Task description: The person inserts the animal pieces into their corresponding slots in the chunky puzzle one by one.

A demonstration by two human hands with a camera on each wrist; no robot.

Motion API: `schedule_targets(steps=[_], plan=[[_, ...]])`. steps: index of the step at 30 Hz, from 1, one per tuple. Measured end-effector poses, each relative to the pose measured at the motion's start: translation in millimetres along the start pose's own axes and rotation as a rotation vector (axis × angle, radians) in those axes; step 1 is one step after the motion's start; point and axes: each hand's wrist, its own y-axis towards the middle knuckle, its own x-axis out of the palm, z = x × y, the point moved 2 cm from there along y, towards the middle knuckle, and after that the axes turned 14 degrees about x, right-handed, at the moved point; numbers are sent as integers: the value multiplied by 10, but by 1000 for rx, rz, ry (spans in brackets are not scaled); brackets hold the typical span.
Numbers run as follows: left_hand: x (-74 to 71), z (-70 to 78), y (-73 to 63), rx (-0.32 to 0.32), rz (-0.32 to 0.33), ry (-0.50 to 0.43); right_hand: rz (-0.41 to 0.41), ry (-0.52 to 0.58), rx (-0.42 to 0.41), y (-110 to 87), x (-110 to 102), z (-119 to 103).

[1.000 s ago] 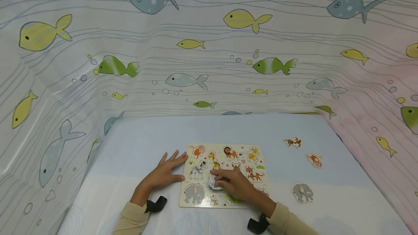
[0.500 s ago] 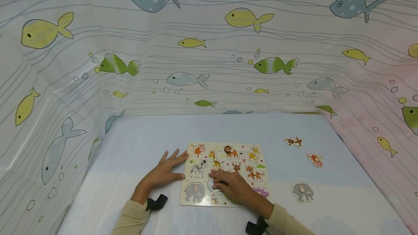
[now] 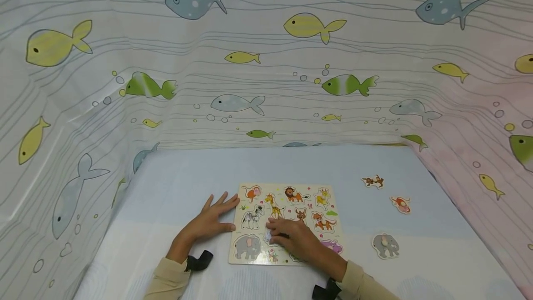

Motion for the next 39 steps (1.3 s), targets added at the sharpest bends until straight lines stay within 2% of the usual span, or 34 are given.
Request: schedule_targets(steps=[10, 16, 22, 29, 32, 35, 39], plan=[[12, -23, -18, -17, -2, 5, -35, -47, 25, -40, -33, -80], [31, -40, -29, -26, -9, -12, -28, 81, 129, -74, -163, -103], [30, -28, -41, -29, -15, -4, 68, 137, 163, -123, -567, -5], [2, -3, -31, 15, 4, -19, 179, -17, 282, -231, -1165, 359], [3, -3, -19, 5, -7, -9, 236, -82, 328, -303, -1418, 594], [3, -4, -12, -7, -12, -2, 261, -81, 431, -378, -1666, 846], [-5, 5, -4, -19, -9, -7, 261, 16, 599, -494, -1974, 1139]])
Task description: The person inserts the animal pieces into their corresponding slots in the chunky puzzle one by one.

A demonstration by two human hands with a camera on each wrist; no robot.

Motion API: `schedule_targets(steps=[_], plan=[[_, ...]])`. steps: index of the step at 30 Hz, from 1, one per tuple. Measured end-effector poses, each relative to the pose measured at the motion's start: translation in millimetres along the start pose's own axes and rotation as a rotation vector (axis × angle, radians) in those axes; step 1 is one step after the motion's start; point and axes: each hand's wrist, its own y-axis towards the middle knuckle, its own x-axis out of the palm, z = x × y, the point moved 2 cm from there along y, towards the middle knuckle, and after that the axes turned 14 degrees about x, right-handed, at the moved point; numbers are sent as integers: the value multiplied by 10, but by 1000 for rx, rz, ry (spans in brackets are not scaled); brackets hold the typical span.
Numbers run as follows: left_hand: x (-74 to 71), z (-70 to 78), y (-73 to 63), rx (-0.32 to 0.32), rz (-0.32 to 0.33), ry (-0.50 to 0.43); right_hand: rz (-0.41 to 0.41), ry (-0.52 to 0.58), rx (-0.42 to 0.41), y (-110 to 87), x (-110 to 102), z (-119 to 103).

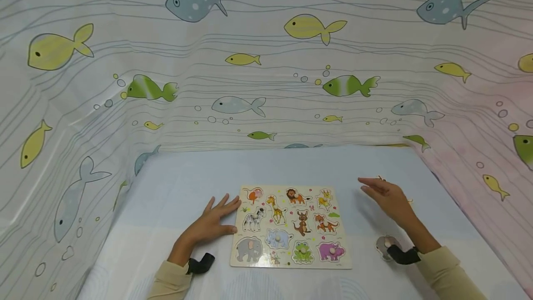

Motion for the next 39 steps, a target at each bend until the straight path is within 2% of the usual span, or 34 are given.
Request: schedule_targets(steps=[5, 9, 14, 18, 24, 27, 32, 36, 39], plan=[[5, -5, 4, 1, 1, 5, -7, 60, 134, 54, -319, 248], [5, -16, -4, 10, 4, 8, 10, 71, 172, 76, -445, 424], [-4, -27, -25, 5, 5, -5, 41, 35, 112, 225, -443, 615], [0, -41, -30, 15, 3, -6, 34, -19, 54, 394, -394, 726], [15, -38, -9, 37, 4, 3, -19, -75, 66, 579, -324, 832], [18, -36, -5, 35, 5, 11, -46, -87, 78, 637, -285, 872], [14, -20, -5, 33, 3, 12, -49, -188, 45, 693, -236, 899], [11, -8, -6, 29, 0, 4, -77, -212, 36, 697, -210, 904], [1, -1, -3, 33, -2, 9, -67, -225, 13, 699, -197, 899]])
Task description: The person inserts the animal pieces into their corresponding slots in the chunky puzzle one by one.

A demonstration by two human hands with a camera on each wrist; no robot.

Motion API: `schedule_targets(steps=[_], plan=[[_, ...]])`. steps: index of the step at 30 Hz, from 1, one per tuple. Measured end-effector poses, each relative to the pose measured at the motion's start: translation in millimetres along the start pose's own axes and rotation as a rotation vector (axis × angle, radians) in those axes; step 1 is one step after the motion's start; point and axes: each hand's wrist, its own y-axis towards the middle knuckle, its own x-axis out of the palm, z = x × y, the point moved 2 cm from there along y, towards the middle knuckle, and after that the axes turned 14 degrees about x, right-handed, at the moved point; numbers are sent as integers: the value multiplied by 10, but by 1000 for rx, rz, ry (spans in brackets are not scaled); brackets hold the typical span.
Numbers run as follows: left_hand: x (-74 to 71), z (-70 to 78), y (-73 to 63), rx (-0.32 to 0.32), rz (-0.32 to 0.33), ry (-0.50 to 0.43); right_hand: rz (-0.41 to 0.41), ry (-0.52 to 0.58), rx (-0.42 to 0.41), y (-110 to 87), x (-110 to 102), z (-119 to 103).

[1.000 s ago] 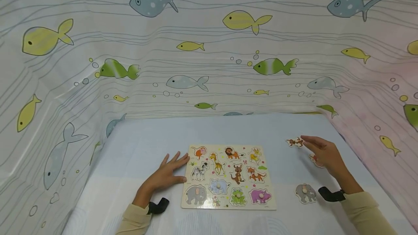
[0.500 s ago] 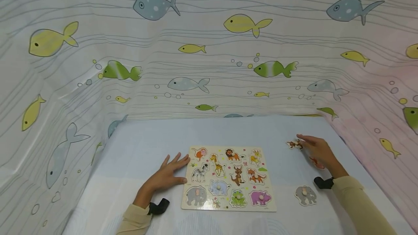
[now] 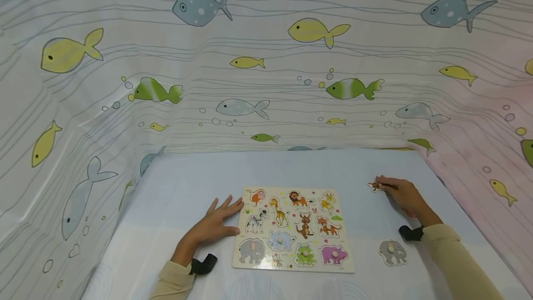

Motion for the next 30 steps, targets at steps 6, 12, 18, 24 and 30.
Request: schedule_targets(steps=[6, 12, 18, 24, 30], plan=[[-15, 11, 6, 8, 0, 4, 33, -40, -47, 23, 10, -5], [-7, 9, -2, 14, 5, -12, 73, -57, -104, 39, 16, -37], [8, 5, -2, 12, 8, -9, 52, -9, -43, 46, -9, -128], [10, 17, 4, 5, 9, -15, 105, 139, -52, -19, -93, -273], [6, -7, -2, 5, 9, 1, 99, 397, -130, -151, -110, -512]])
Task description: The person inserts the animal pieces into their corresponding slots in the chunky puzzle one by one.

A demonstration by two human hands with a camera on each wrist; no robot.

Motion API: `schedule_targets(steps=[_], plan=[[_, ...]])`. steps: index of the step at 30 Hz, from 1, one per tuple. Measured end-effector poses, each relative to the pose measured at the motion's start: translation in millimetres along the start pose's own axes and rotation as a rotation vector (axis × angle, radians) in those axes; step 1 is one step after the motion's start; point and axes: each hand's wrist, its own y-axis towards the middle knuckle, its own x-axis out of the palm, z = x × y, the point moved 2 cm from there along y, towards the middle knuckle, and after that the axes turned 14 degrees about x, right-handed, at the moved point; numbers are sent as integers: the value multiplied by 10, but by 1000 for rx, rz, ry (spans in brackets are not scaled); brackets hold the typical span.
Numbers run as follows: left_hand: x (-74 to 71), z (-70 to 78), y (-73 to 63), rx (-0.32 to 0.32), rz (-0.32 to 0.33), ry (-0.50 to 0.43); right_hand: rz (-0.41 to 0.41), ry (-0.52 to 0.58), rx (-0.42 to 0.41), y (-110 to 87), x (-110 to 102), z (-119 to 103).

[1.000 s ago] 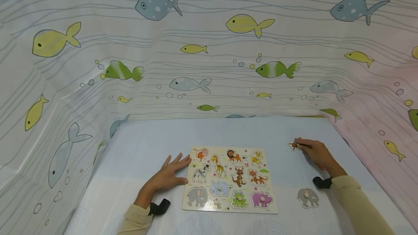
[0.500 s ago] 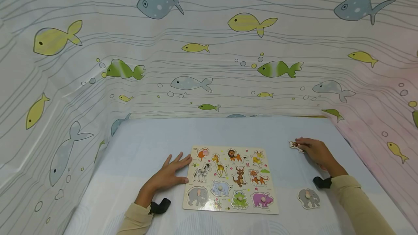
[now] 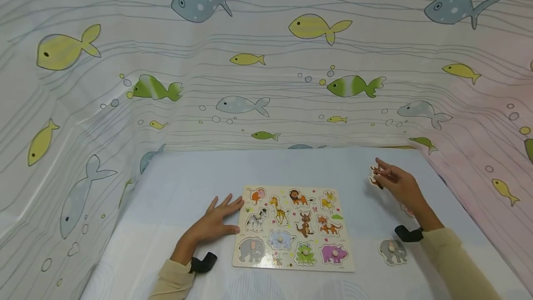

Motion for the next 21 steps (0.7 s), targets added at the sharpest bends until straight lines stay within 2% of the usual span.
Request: schedule_targets(steps=[4, 8, 11, 17, 21], plan=[[1, -22, 2, 0, -1, 6, -38, 135, -19, -124, 94, -154], [4, -22, 2, -2, -9, 8, -75, 183, -67, -245, 205, -247], [0, -9, 3, 1, -7, -1, -74, 177, -102, -313, 301, -283], [-10, 9, 10, -2, -5, 2, -136, 198, -173, -473, 557, -420], [-8, 11, 11, -6, -5, 0, -133, 132, -228, -577, 761, -539]])
